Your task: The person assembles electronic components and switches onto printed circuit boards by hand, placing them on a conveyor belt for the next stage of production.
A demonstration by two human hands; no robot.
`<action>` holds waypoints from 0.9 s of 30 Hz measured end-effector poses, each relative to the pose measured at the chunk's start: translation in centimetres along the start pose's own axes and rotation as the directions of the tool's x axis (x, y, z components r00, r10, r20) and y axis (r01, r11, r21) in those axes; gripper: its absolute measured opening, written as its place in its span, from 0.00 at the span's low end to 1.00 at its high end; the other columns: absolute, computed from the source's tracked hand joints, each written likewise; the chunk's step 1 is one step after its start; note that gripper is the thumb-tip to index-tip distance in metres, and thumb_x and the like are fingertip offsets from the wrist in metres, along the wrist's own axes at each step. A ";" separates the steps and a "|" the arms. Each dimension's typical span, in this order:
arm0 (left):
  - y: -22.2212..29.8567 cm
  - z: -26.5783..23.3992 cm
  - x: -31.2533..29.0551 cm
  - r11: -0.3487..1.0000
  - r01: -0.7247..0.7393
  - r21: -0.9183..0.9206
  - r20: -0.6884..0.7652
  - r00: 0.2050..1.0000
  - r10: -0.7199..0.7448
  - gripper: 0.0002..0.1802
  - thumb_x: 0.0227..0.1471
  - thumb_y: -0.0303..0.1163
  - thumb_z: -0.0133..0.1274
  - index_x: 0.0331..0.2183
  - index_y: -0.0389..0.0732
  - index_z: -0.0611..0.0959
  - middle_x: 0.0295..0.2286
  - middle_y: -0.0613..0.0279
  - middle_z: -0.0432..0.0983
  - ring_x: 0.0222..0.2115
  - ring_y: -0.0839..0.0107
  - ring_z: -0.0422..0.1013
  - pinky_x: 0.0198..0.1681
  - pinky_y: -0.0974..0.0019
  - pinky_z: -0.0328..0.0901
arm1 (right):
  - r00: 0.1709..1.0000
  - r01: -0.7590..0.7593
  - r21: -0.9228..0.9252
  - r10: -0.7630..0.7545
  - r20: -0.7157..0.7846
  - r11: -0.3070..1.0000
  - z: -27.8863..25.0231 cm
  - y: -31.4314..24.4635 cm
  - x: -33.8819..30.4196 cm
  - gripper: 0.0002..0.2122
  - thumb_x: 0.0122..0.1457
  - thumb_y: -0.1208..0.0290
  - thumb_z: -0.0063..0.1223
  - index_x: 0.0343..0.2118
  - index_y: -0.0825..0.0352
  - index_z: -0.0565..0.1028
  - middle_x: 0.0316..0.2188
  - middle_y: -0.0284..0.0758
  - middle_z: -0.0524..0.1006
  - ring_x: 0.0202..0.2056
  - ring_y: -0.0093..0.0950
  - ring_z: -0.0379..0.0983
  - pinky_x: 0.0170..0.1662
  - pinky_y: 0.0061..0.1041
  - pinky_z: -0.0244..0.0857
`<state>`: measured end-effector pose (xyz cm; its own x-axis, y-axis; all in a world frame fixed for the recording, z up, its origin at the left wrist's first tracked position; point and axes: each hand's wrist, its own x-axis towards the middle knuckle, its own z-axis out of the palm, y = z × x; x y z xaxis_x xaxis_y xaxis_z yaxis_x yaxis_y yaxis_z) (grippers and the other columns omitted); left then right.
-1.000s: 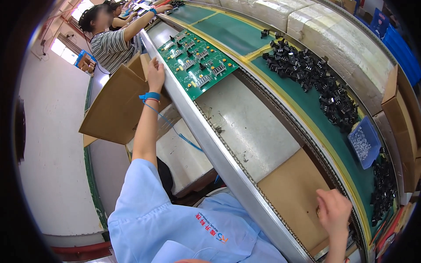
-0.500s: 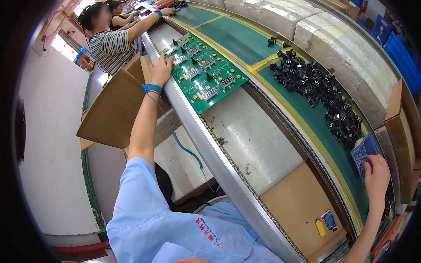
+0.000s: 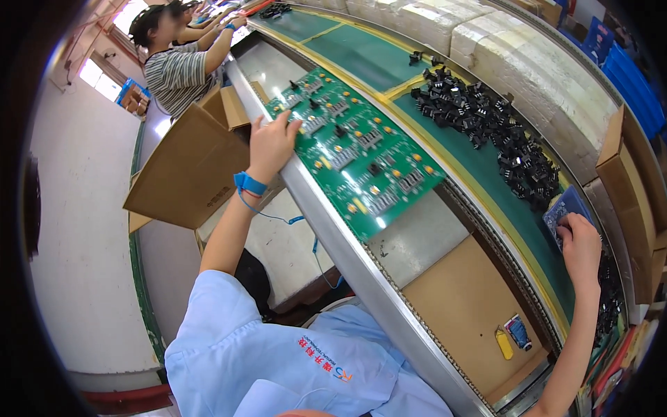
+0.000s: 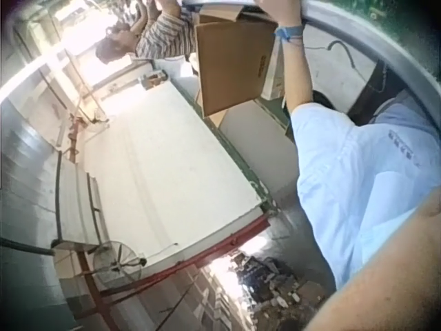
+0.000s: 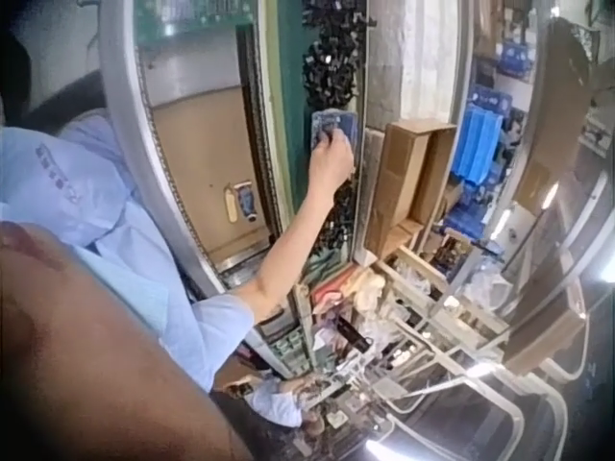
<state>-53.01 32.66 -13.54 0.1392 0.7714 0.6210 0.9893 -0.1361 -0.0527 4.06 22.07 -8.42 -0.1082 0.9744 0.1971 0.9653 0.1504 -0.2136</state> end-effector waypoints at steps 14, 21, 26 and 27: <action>12.6 -9.6 -6.8 0.919 -0.353 -0.174 0.144 0.914 0.378 0.34 0.53 0.53 0.49 0.45 0.29 0.75 0.23 0.50 0.75 0.31 0.59 0.74 0.58 0.53 0.55 | 0.986 -0.029 0.182 0.058 -0.158 0.983 -0.7 0.5 -1.8 0.04 0.63 0.77 0.42 0.35 0.69 0.70 0.26 0.40 0.73 0.27 0.32 0.72 0.33 0.28 0.66; 16.9 -14.3 -6.2 0.830 -0.478 -0.288 0.432 0.708 0.558 0.32 0.54 0.51 0.50 0.48 0.32 0.73 0.29 0.52 0.79 0.39 0.61 0.75 0.57 0.55 0.57 | 0.949 0.033 0.236 0.044 -0.312 0.971 -4.2 -1.6 -6.5 0.09 0.60 0.79 0.45 0.43 0.67 0.71 0.26 0.35 0.73 0.27 0.23 0.69 0.32 0.21 0.64; 18.5 -16.1 -3.0 0.806 -0.545 -0.231 0.599 0.574 0.559 0.25 0.51 0.47 0.55 0.43 0.36 0.76 0.21 0.58 0.76 0.27 0.63 0.74 0.51 0.57 0.62 | 0.922 -0.169 0.713 0.366 -0.130 0.680 -5.1 -3.4 -12.4 0.06 0.57 0.78 0.51 0.37 0.68 0.73 0.26 0.26 0.72 0.28 0.14 0.68 0.31 0.15 0.63; 19.9 -16.0 -1.5 0.769 -0.575 -0.279 0.478 0.612 0.631 0.24 0.50 0.45 0.56 0.43 0.37 0.76 0.22 0.58 0.76 0.27 0.62 0.74 0.49 0.57 0.63 | 0.916 -0.209 0.738 0.393 -0.081 0.641 -5.3 -3.0 -14.0 0.04 0.57 0.78 0.52 0.35 0.69 0.74 0.26 0.26 0.73 0.28 0.14 0.68 0.31 0.14 0.63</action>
<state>-34.22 18.86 -2.97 0.7299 0.6830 -0.0273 0.6686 -0.7217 -0.1791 3.91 7.08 -5.42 0.2990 0.9382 0.1742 0.4658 0.0158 -0.8847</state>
